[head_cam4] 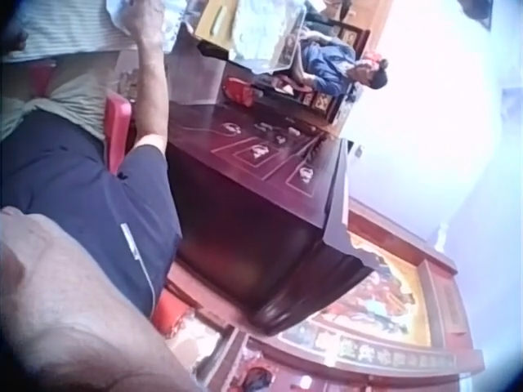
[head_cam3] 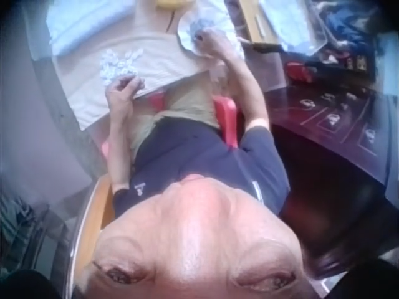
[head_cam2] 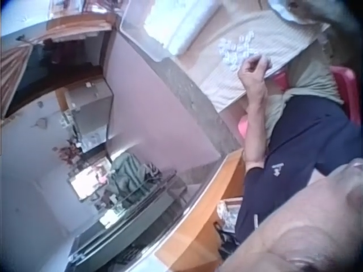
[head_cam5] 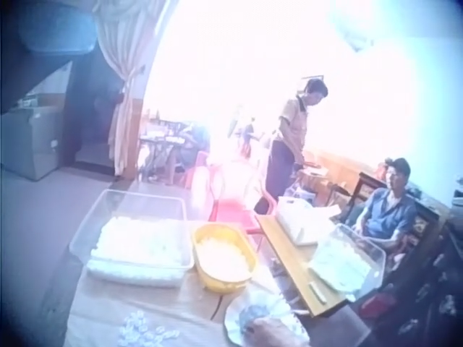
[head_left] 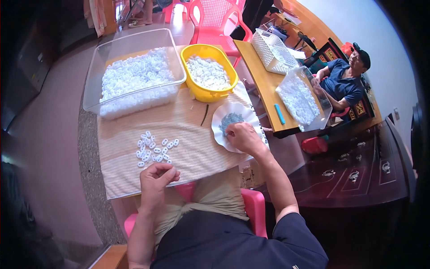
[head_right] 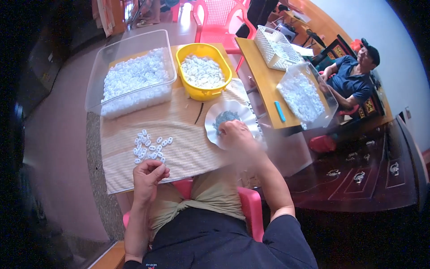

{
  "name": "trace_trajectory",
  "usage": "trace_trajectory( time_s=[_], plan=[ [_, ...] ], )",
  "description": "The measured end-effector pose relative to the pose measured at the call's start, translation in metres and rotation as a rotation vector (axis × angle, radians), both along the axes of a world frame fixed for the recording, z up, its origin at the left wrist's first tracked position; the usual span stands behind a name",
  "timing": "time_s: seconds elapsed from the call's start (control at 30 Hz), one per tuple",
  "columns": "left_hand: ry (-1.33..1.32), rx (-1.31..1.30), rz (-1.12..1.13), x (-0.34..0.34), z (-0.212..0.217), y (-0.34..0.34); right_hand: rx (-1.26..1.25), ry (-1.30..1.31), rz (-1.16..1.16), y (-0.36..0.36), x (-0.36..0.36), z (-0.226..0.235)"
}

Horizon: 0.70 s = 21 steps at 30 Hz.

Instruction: Inspecting and deburring small white plastic hardware components on a workbench.

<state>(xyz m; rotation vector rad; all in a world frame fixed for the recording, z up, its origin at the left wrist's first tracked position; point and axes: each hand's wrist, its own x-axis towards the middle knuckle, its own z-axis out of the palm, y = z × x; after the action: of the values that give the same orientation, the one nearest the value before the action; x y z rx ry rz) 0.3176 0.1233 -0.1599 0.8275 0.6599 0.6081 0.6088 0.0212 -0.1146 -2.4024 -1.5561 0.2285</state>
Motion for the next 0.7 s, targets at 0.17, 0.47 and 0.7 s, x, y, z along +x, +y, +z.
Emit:
trace_trajectory(
  time_s=[0.17, 0.47, 0.7],
  plan=[
    [0.009, 0.004, -0.017, 0.003, -0.003, -0.001, -0.063, -0.012, 0.045, 0.004, 0.008, -0.006],
    [0.048, -0.022, -0.01, 0.002, -0.006, -0.004, -0.063, -0.014, 0.086, 0.008, 0.012, -0.01],
    [0.041, -0.034, -0.027, 0.002, -0.009, -0.007, -0.006, 0.011, 0.063, 0.002, 0.015, -0.015]
  ],
)
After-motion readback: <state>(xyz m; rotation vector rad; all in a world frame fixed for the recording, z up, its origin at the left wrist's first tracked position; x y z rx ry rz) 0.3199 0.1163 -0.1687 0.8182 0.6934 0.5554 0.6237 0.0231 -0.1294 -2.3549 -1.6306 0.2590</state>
